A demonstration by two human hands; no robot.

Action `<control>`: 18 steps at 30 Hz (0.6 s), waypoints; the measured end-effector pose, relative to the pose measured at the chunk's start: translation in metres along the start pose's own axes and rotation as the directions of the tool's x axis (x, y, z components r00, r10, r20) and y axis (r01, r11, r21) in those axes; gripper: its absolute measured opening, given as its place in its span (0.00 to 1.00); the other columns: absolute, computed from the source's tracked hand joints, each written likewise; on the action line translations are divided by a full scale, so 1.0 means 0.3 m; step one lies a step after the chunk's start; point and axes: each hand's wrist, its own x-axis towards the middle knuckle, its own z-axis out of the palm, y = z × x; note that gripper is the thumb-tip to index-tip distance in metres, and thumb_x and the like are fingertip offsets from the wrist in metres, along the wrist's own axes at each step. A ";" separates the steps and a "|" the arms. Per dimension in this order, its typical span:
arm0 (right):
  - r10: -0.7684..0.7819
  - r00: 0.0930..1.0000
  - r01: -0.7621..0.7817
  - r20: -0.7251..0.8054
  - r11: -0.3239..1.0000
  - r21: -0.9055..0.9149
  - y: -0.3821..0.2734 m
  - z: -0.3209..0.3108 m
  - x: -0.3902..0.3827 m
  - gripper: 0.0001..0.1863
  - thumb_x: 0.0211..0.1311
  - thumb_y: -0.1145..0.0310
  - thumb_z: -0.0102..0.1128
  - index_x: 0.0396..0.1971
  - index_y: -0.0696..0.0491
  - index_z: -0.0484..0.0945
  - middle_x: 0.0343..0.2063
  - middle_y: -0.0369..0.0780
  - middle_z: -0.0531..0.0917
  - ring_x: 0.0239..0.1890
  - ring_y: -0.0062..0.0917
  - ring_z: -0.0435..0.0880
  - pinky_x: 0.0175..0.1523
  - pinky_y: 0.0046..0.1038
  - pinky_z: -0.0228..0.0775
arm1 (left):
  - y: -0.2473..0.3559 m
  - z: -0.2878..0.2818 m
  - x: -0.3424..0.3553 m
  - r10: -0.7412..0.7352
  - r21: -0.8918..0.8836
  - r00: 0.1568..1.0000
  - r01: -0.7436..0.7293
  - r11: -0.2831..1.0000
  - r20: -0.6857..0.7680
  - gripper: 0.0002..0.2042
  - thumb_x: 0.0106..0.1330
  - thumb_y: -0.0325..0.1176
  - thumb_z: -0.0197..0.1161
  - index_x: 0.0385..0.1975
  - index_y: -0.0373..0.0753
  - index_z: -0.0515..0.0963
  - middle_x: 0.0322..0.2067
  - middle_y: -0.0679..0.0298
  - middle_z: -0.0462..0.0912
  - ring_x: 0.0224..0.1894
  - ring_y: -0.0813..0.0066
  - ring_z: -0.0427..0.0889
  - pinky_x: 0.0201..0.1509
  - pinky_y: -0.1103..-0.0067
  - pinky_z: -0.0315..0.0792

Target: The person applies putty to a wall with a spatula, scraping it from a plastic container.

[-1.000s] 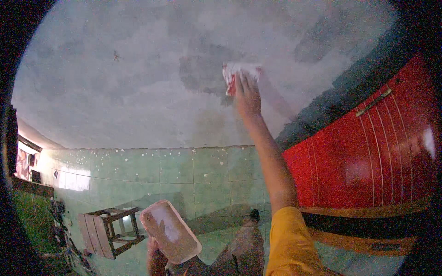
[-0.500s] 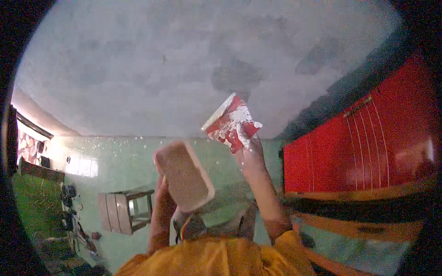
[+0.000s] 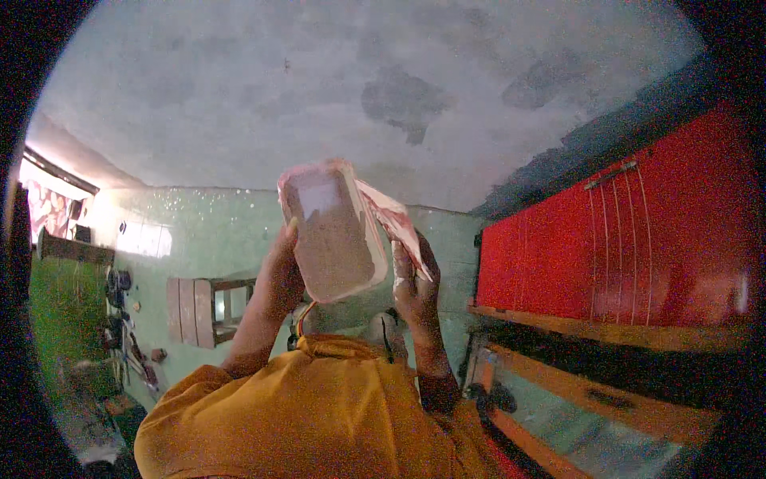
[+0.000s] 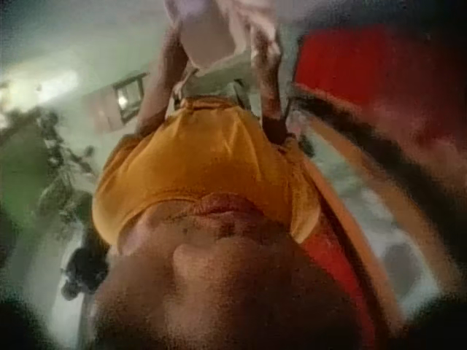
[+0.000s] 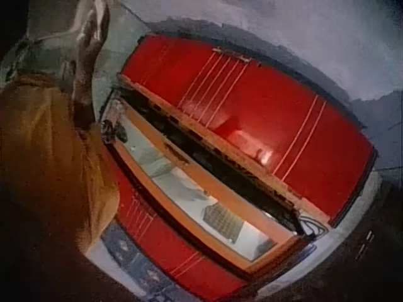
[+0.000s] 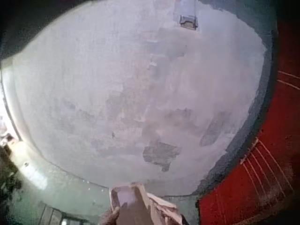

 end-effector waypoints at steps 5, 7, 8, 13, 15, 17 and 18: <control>-0.127 0.981 0.137 0.149 0.989 -0.059 0.026 -0.201 0.022 0.18 0.74 0.69 0.50 0.59 0.59 0.74 0.56 0.46 0.79 0.59 0.32 0.78 0.63 0.32 0.67 | -0.103 0.181 -0.050 0.006 -0.012 0.999 -0.007 1.000 -0.045 0.29 0.72 0.48 0.56 0.67 0.39 0.58 0.59 0.60 0.71 0.59 0.69 0.76 0.57 0.68 0.76; -0.049 0.983 0.047 0.179 0.999 0.016 0.058 -0.262 0.020 0.19 0.75 0.67 0.48 0.60 0.57 0.73 0.58 0.46 0.78 0.61 0.34 0.76 0.64 0.33 0.67 | -0.161 0.220 -0.058 -0.012 -0.056 0.998 0.009 0.998 -0.063 0.29 0.72 0.47 0.56 0.66 0.38 0.59 0.59 0.61 0.71 0.59 0.70 0.76 0.57 0.70 0.76; -0.047 0.980 0.045 0.194 0.999 0.018 0.067 -0.284 0.023 0.19 0.75 0.67 0.48 0.60 0.57 0.73 0.58 0.46 0.78 0.61 0.34 0.76 0.64 0.33 0.67 | -0.185 0.238 -0.061 -0.037 -0.095 0.997 0.030 0.995 -0.067 0.28 0.73 0.46 0.56 0.66 0.38 0.59 0.59 0.61 0.72 0.58 0.71 0.76 0.57 0.71 0.77; -0.066 0.966 0.009 0.250 0.975 0.224 0.227 -0.324 0.017 0.24 0.72 0.68 0.55 0.64 0.60 0.68 0.59 0.46 0.77 0.58 0.32 0.78 0.62 0.31 0.69 | -0.232 0.300 -0.062 -0.019 -0.123 0.995 0.007 0.992 -0.099 0.26 0.73 0.44 0.56 0.65 0.38 0.61 0.58 0.62 0.72 0.58 0.72 0.76 0.56 0.73 0.77; -0.153 0.951 0.152 0.270 0.988 0.026 0.209 -0.322 0.037 0.25 0.72 0.65 0.55 0.65 0.59 0.68 0.59 0.46 0.77 0.60 0.33 0.77 0.63 0.33 0.69 | -0.239 0.300 -0.058 -0.042 -0.146 0.995 0.028 0.989 -0.092 0.26 0.73 0.43 0.56 0.65 0.37 0.61 0.58 0.62 0.73 0.57 0.73 0.77 0.56 0.73 0.77; -0.236 0.922 0.296 0.308 0.941 -0.165 0.208 -0.301 0.075 0.27 0.72 0.62 0.55 0.65 0.59 0.67 0.60 0.47 0.76 0.62 0.35 0.76 0.65 0.34 0.68 | -0.234 0.302 -0.051 -0.069 -0.157 0.995 0.057 0.986 -0.072 0.25 0.73 0.43 0.56 0.64 0.36 0.62 0.56 0.62 0.75 0.56 0.74 0.78 0.56 0.74 0.77; -0.166 0.940 0.182 0.298 0.983 -0.027 0.222 -0.292 0.095 0.26 0.72 0.61 0.53 0.65 0.58 0.68 0.60 0.47 0.76 0.62 0.35 0.76 0.65 0.34 0.68 | -0.230 0.305 -0.043 -0.073 -0.162 0.995 0.060 0.985 -0.071 0.25 0.73 0.43 0.56 0.64 0.36 0.62 0.56 0.62 0.75 0.56 0.74 0.78 0.56 0.74 0.77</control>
